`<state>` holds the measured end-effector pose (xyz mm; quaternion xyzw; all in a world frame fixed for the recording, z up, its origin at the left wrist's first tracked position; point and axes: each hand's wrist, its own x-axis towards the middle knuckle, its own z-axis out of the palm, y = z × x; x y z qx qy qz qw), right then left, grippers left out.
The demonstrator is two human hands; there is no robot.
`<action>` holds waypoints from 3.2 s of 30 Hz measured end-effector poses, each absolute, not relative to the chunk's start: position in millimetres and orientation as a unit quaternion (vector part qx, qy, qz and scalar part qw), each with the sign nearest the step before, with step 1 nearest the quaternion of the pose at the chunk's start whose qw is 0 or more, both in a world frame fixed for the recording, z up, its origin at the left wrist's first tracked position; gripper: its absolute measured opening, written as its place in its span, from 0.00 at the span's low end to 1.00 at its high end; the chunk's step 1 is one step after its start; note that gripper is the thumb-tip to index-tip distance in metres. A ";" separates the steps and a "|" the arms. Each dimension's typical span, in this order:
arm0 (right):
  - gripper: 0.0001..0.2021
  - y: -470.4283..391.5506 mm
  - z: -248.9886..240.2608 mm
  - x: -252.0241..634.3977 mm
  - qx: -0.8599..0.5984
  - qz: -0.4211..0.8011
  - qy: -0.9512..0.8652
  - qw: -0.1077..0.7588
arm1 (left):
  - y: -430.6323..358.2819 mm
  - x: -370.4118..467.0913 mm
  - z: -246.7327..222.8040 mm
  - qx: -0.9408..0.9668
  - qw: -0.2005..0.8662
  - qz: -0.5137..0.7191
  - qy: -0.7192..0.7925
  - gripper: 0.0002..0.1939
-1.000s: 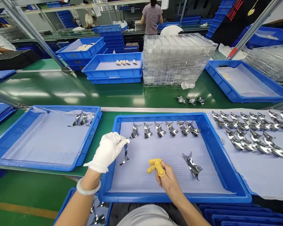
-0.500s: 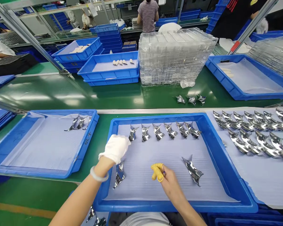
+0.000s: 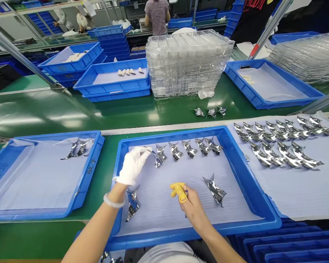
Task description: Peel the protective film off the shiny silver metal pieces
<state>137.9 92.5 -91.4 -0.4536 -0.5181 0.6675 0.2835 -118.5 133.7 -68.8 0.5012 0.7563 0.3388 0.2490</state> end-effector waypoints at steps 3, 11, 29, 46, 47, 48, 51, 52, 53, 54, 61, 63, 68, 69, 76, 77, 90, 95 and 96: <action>0.21 93.7 -81.8 128.0 -0.465 0.664 -0.502 0.302 | 92.6 -98.1 -55.1 0.462 0.297 0.449 0.705 0.24; 0.19 76.7 -51.9 113.2 -0.342 0.817 -0.400 0.234 | 35.0 -46.3 -57.3 0.306 0.408 0.586 0.630 0.27; 0.10 53.3 -40.9 117.2 -0.264 0.508 -0.753 0.322 | 6.9 -34.9 -37.9 0.291 0.340 0.571 0.689 0.33; 0.12 52.6 -28.6 130.4 -0.190 0.188 -0.864 0.426 | -6.4 -45.5 -31.7 0.458 0.207 0.614 0.609 0.17; 0.12 53.3 -27.9 130.1 -0.186 0.181 -0.865 0.429 | -6.1 -45.0 -31.7 0.465 0.186 0.621 0.603 0.15; 0.12 53.8 -27.6 130.2 -0.185 0.178 -0.866 0.428 | -5.9 -44.6 -31.4 0.469 0.168 0.627 0.599 0.13; 0.13 54.7 -30.9 131.6 -0.191 0.179 -0.864 0.430 | -6.3 -43.0 -29.4 0.480 0.124 0.638 0.589 0.11; 0.12 54.8 -33.5 131.9 -0.191 0.180 -0.862 0.433 | -6.7 -42.5 -28.2 0.489 0.114 0.635 0.587 0.11; 0.12 54.9 -36.8 132.1 -0.189 0.182 -0.859 0.439 | -7.2 -41.9 -26.8 0.498 0.103 0.633 0.584 0.11; 0.11 55.0 -40.3 131.8 -0.190 0.187 -0.856 0.444 | -7.9 -41.6 -25.3 0.506 0.092 0.631 0.581 0.11; 0.13 57.8 -50.4 122.9 -0.216 0.336 -0.798 0.451 | -15.3 -42.6 -11.5 0.597 0.056 0.574 0.558 0.20; 0.13 57.5 -47.4 120.7 -0.211 0.405 -0.769 0.446 | -15.8 -42.6 -10.3 0.603 0.067 0.576 0.548 0.22; 0.11 53.3 -36.6 117.7 -0.223 0.582 -0.658 0.423 | -10.4 -40.9 -17.3 0.444 0.179 0.635 0.606 0.12; 0.12 52.5 -34.4 117.4 -0.230 0.619 -0.629 0.411 | -8.7 -40.7 -18.7 0.392 0.213 0.640 0.626 0.08; 0.19 50.0 -29.0 115.9 -0.258 0.832 -0.397 0.291 | 4.5 -38.6 -17.6 0.234 0.319 0.659 0.640 0.11; 0.20 49.6 -29.7 115.1 -0.257 0.845 -0.375 0.283 | 6.1 -37.9 -16.7 0.235 0.316 0.660 0.640 0.11; 0.24 49.7 -24.8 115.0 -0.260 0.862 -0.339 0.273 | 13.1 -33.7 -4.3 0.297 0.281 0.656 0.635 0.09; 0.23 47.8 -21.3 114.2 -0.262 0.844 -0.367 0.291 | 9.4 -40.4 -12.9 0.239 0.349 0.649 0.632 0.16; 0.23 47.5 -20.9 113.8 -0.264 0.842 -0.370 0.291 | 9.4 -41.0 -13.4 0.231 0.359 0.648 0.631 0.17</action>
